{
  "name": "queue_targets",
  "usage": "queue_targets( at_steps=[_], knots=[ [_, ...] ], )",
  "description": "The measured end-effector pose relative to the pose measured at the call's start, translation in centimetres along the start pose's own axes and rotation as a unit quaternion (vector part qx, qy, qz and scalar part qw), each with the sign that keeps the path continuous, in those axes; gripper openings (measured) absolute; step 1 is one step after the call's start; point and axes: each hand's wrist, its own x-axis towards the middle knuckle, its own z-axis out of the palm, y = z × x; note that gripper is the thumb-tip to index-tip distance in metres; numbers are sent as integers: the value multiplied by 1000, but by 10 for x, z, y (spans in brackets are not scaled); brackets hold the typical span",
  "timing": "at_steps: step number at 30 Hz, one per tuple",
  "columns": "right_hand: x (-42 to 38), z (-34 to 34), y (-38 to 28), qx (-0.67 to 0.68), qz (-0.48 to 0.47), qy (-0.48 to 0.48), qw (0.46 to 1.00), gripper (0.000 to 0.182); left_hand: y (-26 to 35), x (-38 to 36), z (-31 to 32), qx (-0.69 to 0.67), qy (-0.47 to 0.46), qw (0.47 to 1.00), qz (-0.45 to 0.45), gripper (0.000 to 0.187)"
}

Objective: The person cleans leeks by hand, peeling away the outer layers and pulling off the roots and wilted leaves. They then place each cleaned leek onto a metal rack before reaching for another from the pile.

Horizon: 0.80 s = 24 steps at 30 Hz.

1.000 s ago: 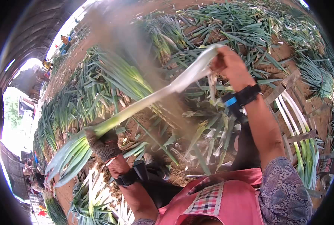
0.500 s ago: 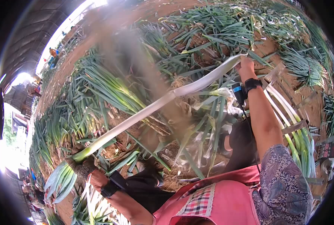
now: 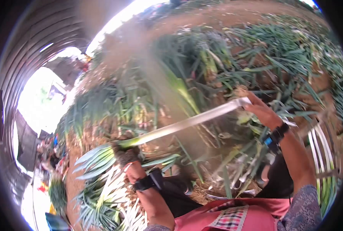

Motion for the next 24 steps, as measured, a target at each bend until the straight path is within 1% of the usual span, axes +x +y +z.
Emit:
queue_targets(
  at_steps=[1,2,3,4,6,7,8,10,11,12,13,14,15,16,17,18,19,20,21,22,23,24],
  knots=[
    [-9,-26,38,83,67,50,993,56,4,7,-5,-9,12,1000,-5,39],
    [-6,-28,59,22,56,43,997,56,4,14,-11,-18,24,999,-16,38],
    [-5,-3,45,100,63,-41,992,58,3,-3,4,-9,45,999,-3,37],
    [-8,18,39,179,60,-46,981,58,6,0,0,3,38,999,8,36],
    [-18,39,41,248,119,-26,961,47,10,12,-13,31,25,999,24,35],
    [-21,46,40,245,126,-18,961,38,13,14,-20,34,-48,998,18,35],
    [-24,53,39,243,132,-11,961,31,15,17,-25,31,-30,999,21,34],
    [-27,65,39,227,129,-12,965,21,18,0,-4,25,5,999,29,34],
    [-27,69,39,213,119,-20,970,19,18,-4,3,24,49,998,27,34],
    [-28,75,38,199,109,-27,974,19,21,-2,1,24,49,998,11,31],
    [-32,84,29,231,174,4,957,18,24,1,-4,23,49,999,-6,29],
    [-35,91,23,184,195,-6,963,15,25,5,-9,23,48,998,-22,27],
    [-38,96,17,137,216,-16,967,13,23,8,-14,66,77,995,9,20],
    [-40,103,14,90,235,-26,967,10,27,18,-29,48,80,996,-16,20],
    [-44,110,12,130,266,-14,955,15,37,34,-49,30,83,995,-40,20],
    [-48,117,6,76,233,-46,968,21,45,47,-62,12,86,994,-65,20],
    [-54,124,-1,21,200,-78,976,29,47,60,-75,82,94,992,-8,24],
    [-61,128,-7,-35,166,-110,979,36,54,63,-86,125,101,987,-2,26],
    [-71,130,-7,-86,89,-161,979,41,66,79,-108,163,141,976,-12,25],
    [-82,132,-8,-137,12,-209,968,46,70,96,-128,200,182,962,-25,25],
    [-98,137,-20,-155,137,-215,954,48,63,73,-109,188,194,963,-22,25],
    [-108,142,-31,-170,172,-187,952,49,59,73,-125,264,83,959,56,24]
  ],
)
